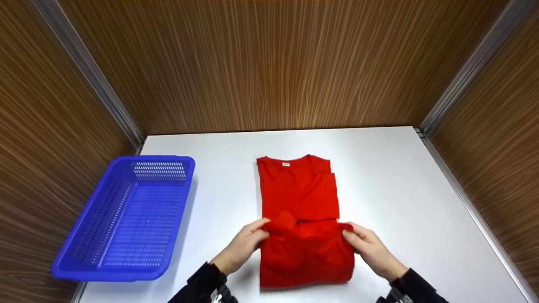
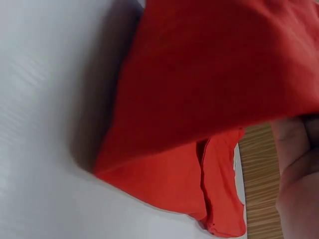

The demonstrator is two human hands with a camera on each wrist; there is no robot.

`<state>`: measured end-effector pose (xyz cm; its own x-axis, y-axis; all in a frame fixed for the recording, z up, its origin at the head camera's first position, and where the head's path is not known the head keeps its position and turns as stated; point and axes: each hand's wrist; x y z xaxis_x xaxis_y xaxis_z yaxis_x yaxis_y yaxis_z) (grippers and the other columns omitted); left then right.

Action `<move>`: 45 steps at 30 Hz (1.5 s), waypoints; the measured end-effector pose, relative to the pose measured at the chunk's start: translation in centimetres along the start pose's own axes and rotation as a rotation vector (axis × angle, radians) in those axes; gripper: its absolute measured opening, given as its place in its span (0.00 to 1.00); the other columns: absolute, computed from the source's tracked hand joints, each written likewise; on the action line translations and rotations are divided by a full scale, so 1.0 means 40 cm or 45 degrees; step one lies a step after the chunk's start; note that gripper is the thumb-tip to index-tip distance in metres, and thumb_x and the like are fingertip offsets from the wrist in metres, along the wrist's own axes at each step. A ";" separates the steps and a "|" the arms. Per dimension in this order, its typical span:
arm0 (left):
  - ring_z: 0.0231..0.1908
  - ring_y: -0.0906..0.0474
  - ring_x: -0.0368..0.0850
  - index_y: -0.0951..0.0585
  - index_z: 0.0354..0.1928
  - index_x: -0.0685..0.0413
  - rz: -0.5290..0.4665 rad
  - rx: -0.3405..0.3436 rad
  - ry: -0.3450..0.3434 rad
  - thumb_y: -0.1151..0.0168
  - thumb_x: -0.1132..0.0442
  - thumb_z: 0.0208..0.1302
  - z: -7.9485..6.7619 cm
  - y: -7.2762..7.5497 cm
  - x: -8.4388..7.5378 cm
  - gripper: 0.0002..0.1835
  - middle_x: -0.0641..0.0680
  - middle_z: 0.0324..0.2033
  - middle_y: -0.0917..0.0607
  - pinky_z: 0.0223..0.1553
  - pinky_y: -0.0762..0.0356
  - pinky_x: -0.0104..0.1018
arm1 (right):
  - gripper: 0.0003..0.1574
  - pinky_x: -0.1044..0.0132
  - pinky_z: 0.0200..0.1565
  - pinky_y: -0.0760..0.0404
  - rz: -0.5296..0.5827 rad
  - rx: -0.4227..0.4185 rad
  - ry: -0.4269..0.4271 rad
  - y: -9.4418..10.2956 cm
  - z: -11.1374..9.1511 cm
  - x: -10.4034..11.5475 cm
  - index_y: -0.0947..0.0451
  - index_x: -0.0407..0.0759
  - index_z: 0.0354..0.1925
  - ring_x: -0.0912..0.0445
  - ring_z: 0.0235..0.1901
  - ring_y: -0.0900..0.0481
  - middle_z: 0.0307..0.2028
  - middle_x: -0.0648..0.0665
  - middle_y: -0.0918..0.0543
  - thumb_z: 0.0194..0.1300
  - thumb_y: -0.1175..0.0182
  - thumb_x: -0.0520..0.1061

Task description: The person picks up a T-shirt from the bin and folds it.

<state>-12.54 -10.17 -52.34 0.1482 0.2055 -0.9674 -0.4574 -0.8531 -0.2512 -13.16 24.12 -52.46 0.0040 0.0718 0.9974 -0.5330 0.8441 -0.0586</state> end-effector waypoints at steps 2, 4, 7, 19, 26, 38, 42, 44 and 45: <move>0.44 0.24 0.46 0.29 0.48 0.55 -0.271 -0.014 0.005 0.53 0.67 0.65 0.022 0.004 0.010 0.11 0.52 0.43 0.22 0.47 0.25 0.39 | 0.18 0.63 0.43 0.21 0.113 -0.019 -0.018 0.010 0.017 -0.009 0.24 0.37 0.55 0.56 0.42 0.20 0.42 0.46 0.18 0.78 0.58 0.38; 0.49 0.25 0.47 0.34 0.54 0.55 -0.491 -0.038 0.045 0.53 0.65 0.64 0.042 0.008 0.022 0.16 0.53 0.49 0.24 0.52 0.28 0.43 | 0.18 0.62 0.45 0.22 0.243 -0.010 -0.024 0.018 0.035 -0.018 0.25 0.38 0.54 0.55 0.43 0.20 0.42 0.46 0.18 0.79 0.60 0.40; 0.53 0.26 0.48 0.34 0.56 0.52 -0.636 -0.085 0.093 0.54 0.61 0.64 0.073 0.012 0.036 0.19 0.53 0.52 0.24 0.57 0.32 0.45 | 0.19 0.60 0.49 0.24 0.416 0.019 -0.038 0.029 0.060 -0.033 0.27 0.37 0.56 0.53 0.46 0.22 0.45 0.44 0.19 0.80 0.63 0.42; 0.59 0.28 0.54 0.42 0.73 0.53 -0.601 -0.204 0.056 0.44 0.74 0.57 0.160 0.032 0.086 0.40 0.59 0.62 0.28 0.60 0.33 0.47 | 0.26 0.57 0.63 0.34 0.830 -0.167 -0.230 0.042 0.142 -0.090 0.42 0.45 0.70 0.53 0.59 0.28 0.60 0.46 0.25 0.79 0.58 0.47; 0.68 0.41 0.55 0.49 0.77 0.54 -0.418 -0.411 0.192 0.50 0.75 0.59 0.194 0.058 0.125 0.42 0.61 0.71 0.40 0.66 0.43 0.47 | 0.33 0.60 0.60 0.32 0.675 -0.420 -0.357 0.067 0.184 -0.139 0.49 0.39 0.74 0.54 0.57 0.27 0.58 0.48 0.26 0.77 0.54 0.47; 0.61 0.31 0.57 0.42 0.72 0.58 0.304 -0.670 0.199 0.52 0.77 0.64 0.180 0.042 0.145 0.34 0.67 0.63 0.30 0.61 0.35 0.49 | 0.16 0.63 0.36 0.23 0.149 -0.690 -0.449 0.073 0.188 -0.149 0.36 0.36 0.55 0.53 0.32 0.22 0.38 0.39 0.20 0.73 0.48 0.39; 0.64 0.38 0.64 0.37 0.69 0.55 1.005 -0.617 -0.061 0.42 0.75 0.58 0.144 0.011 0.161 0.36 0.67 0.67 0.39 0.61 0.37 0.54 | 0.24 0.64 0.42 0.21 -0.409 -0.632 -0.259 0.063 0.159 -0.128 0.34 0.34 0.61 0.49 0.45 0.18 0.54 0.33 0.21 0.67 0.45 0.33; 0.63 0.40 0.64 0.35 0.68 0.49 1.398 -0.508 -0.213 0.35 0.70 0.56 0.114 0.003 0.176 0.37 0.64 0.67 0.41 0.60 0.37 0.56 | 0.25 0.59 0.49 0.21 -0.814 -0.515 -0.042 0.051 0.131 -0.120 0.30 0.33 0.59 0.45 0.53 0.21 0.62 0.33 0.26 0.62 0.42 0.30; 0.62 0.40 0.63 0.33 0.68 0.46 1.569 -0.428 -0.298 0.33 0.66 0.56 0.096 0.002 0.183 0.36 0.63 0.67 0.41 0.58 0.36 0.56 | 0.26 0.56 0.53 0.23 -1.000 -0.435 0.089 0.044 0.114 -0.118 0.28 0.33 0.57 0.43 0.57 0.24 0.63 0.33 0.27 0.60 0.40 0.29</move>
<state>-14.85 -6.90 -59.56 -0.3812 -0.7462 -0.5458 0.0636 -0.6102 0.7897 -17.97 22.83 -57.10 0.3234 -0.5772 0.7498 -0.0701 0.7756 0.6273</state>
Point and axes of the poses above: each hand's wrist, its own z-axis towards the middle knuckle, its own y-axis out of the back of the hand, x = y × z
